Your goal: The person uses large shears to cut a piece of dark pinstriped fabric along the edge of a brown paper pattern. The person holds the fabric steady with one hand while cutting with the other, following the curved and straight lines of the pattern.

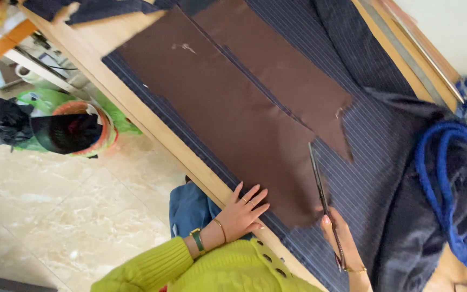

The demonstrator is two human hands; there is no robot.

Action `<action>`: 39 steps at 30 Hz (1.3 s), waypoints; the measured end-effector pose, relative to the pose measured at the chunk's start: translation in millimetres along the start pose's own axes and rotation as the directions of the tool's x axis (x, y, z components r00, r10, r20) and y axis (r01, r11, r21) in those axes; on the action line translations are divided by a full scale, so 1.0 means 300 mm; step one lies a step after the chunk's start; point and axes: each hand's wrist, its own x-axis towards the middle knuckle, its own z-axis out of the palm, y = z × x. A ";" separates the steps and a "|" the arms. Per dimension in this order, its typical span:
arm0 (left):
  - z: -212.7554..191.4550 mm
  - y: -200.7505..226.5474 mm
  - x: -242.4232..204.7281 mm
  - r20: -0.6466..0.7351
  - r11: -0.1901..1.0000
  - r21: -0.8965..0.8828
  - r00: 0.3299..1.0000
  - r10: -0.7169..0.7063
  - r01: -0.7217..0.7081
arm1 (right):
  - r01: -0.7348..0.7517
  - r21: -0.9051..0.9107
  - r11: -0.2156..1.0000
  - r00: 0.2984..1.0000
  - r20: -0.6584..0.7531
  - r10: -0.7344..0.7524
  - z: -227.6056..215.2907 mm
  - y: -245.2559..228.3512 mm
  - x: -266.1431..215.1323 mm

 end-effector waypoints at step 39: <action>-0.129 0.371 0.066 0.835 -0.820 -0.531 0.300 -0.462 0.215 | -0.188 0.080 0.979 0.613 0.789 0.053 -0.351 0.254 -0.376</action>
